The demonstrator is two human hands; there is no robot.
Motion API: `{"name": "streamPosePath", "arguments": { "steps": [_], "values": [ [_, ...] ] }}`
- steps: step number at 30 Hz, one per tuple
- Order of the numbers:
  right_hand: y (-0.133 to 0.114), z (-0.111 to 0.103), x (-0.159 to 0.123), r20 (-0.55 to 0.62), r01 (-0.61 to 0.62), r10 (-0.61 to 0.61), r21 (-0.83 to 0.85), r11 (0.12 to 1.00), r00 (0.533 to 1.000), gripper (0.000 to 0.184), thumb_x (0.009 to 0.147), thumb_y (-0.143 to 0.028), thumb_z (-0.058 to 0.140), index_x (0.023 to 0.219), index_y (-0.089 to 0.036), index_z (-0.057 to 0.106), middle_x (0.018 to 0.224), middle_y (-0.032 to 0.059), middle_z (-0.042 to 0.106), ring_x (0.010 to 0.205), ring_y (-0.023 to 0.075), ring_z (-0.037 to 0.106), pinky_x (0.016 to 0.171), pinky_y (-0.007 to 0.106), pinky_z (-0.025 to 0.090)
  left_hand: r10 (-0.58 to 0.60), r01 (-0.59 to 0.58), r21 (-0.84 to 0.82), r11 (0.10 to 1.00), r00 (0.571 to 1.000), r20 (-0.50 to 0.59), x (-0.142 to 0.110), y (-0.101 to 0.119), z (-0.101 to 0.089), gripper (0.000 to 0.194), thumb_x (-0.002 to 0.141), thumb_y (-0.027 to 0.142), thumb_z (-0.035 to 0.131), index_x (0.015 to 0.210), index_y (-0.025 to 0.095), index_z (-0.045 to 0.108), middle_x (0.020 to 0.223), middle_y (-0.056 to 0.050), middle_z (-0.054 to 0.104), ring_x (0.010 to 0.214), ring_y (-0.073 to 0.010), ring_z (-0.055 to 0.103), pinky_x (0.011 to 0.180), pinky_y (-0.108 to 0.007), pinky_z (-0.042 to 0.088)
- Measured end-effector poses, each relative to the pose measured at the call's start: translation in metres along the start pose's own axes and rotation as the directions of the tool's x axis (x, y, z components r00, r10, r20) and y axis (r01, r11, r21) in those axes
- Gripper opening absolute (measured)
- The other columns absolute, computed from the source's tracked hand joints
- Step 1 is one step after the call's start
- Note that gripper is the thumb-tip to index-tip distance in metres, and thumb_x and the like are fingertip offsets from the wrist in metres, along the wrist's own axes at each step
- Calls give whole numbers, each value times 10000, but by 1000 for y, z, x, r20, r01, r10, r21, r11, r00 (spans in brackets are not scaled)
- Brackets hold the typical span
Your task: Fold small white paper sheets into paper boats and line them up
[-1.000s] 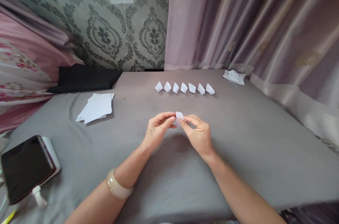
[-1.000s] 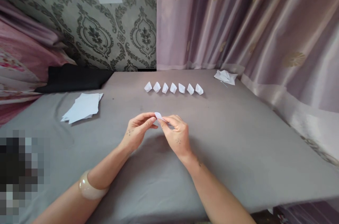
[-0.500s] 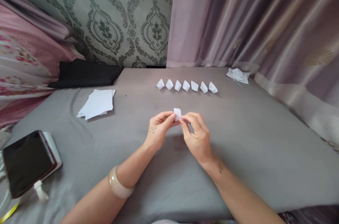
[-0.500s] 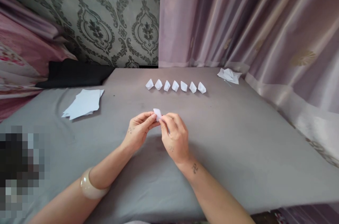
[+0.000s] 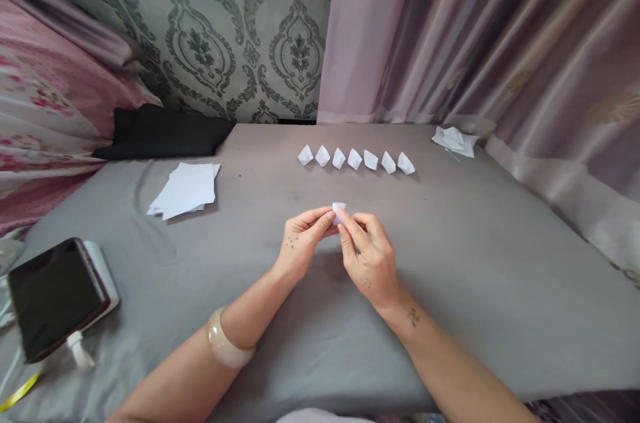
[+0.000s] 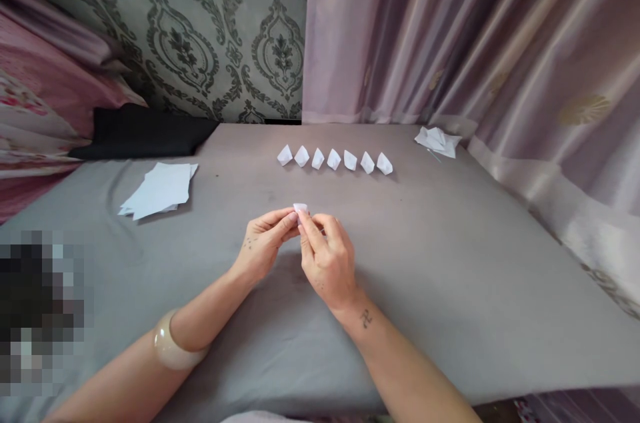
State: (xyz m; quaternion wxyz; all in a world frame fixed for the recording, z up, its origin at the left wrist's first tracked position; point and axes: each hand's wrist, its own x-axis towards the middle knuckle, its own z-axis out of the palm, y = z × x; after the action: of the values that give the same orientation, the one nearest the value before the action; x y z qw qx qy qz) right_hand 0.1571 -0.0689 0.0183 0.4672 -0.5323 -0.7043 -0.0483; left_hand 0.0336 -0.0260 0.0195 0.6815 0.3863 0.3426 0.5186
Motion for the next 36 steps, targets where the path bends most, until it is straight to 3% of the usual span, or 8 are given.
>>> {"name": "streamPosePath", "arguments": {
  "steps": [17,30,36],
  "values": [
    [-5,0,10,-73,-106,109,41,993,991,201,883,-184,553,1032,-245,673,944,55,681,893,179,638,838,319,514,7,-12,67,998,997,72,-3,0,0,225,756,309,710,940,185,749,956,-65,740,938,-231,679,865,-366,556],
    [-11,-7,23,19,-247,251,248,937,968,140,883,-213,538,888,-217,678,862,34,660,717,126,606,662,260,510,-14,3,106,994,994,109,-1,5,-2,220,763,304,707,937,177,753,964,-76,737,910,-232,679,842,-370,557],
    [-10,-10,25,72,-295,287,303,906,955,121,873,-204,558,868,-199,679,856,22,659,692,106,588,635,241,491,-1,-12,121,993,995,101,0,5,-4,186,754,290,717,898,180,759,939,-65,739,833,-190,675,804,-345,567]
  ]
}}
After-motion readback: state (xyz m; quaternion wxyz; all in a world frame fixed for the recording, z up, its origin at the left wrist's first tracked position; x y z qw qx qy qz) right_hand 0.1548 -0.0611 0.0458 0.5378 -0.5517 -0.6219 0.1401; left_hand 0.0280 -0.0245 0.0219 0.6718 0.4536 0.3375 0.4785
